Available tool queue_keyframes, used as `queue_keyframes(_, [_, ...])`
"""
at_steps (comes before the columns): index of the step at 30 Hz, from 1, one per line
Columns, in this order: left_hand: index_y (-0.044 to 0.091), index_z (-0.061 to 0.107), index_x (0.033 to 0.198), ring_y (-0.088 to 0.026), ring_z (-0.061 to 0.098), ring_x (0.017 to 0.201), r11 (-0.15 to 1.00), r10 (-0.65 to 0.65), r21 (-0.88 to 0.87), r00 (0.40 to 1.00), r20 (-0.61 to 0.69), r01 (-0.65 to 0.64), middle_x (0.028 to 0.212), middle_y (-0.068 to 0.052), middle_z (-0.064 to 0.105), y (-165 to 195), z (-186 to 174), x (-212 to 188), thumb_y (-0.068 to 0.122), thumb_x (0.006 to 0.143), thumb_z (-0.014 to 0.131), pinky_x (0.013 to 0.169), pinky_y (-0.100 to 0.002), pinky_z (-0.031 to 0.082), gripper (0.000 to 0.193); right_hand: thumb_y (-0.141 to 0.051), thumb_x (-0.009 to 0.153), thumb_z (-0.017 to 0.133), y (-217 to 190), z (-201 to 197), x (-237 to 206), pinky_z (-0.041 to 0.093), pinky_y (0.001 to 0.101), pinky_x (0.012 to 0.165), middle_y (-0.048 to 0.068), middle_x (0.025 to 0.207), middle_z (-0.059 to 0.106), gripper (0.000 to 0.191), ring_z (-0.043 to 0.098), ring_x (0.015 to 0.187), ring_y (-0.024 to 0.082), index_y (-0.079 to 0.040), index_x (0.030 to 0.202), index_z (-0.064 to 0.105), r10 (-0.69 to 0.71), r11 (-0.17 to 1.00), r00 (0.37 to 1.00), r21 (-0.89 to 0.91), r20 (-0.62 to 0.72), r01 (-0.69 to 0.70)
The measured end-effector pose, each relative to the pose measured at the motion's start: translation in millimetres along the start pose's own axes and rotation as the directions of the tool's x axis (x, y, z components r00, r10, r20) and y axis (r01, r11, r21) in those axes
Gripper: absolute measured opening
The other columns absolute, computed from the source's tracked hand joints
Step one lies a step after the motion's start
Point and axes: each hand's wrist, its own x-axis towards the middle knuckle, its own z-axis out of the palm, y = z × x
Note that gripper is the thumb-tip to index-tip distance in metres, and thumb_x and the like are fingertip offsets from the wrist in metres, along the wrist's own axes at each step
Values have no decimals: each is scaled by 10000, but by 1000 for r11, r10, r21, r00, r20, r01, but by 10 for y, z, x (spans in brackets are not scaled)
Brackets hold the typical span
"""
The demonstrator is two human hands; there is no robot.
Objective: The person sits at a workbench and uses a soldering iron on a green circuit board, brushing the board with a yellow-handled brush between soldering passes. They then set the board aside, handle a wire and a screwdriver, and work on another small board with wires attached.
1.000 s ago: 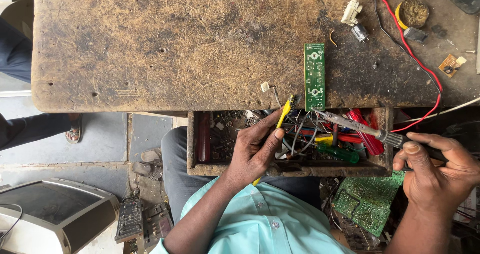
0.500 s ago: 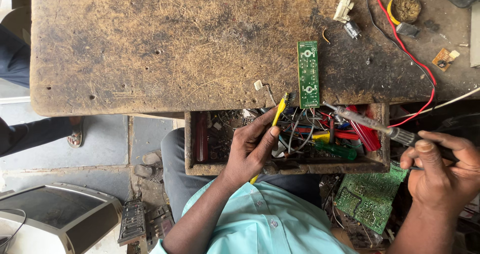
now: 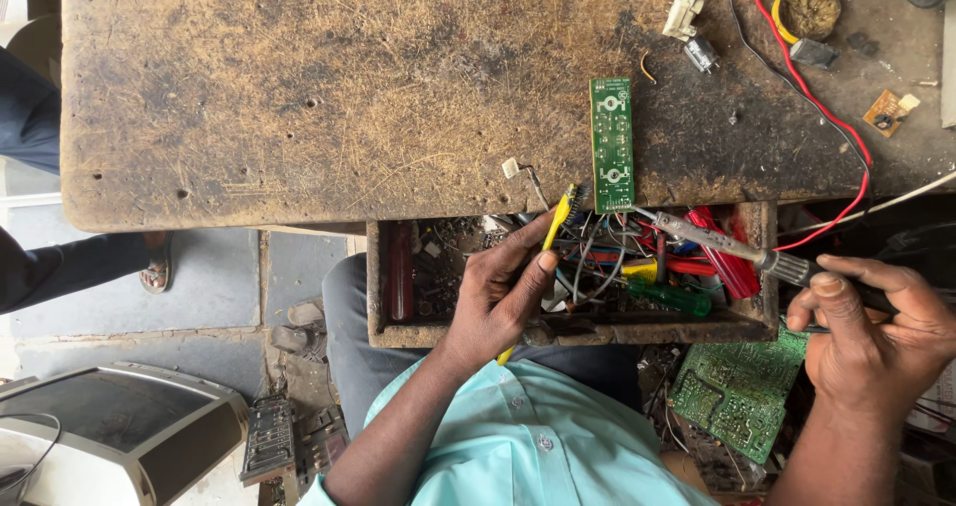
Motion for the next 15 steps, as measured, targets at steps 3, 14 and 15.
queue_keyframes(3, [37,509,1567,-24,506,709,995,-20,-101,997,71,27,816,26,591,19,-5,1,182,1100,595,628,-203,458,496,31,1060,714,2,8,10,529,278,522,157,790,647,82,621,554,156,83,1071,652,4,1000,1000,20,8,-5])
queue_keyframes(14, [148,422,1621,-44,502,577,938,-209,-219,944,257,268,729,17,581,120,-9,137,335,1080,537,523,-202,437,584,41,1016,726,21,-47,138,548,267,583,119,828,637,109,637,628,146,65,1103,664,23,999,995,36,93,-26])
queue_keyframes(15, [146,421,1626,-44,496,588,936,-198,-238,947,254,259,736,17,578,121,-14,137,333,1085,540,530,-201,431,585,43,1022,732,33,-55,147,550,270,591,119,827,632,101,632,628,145,71,1092,665,25,998,995,54,96,-30])
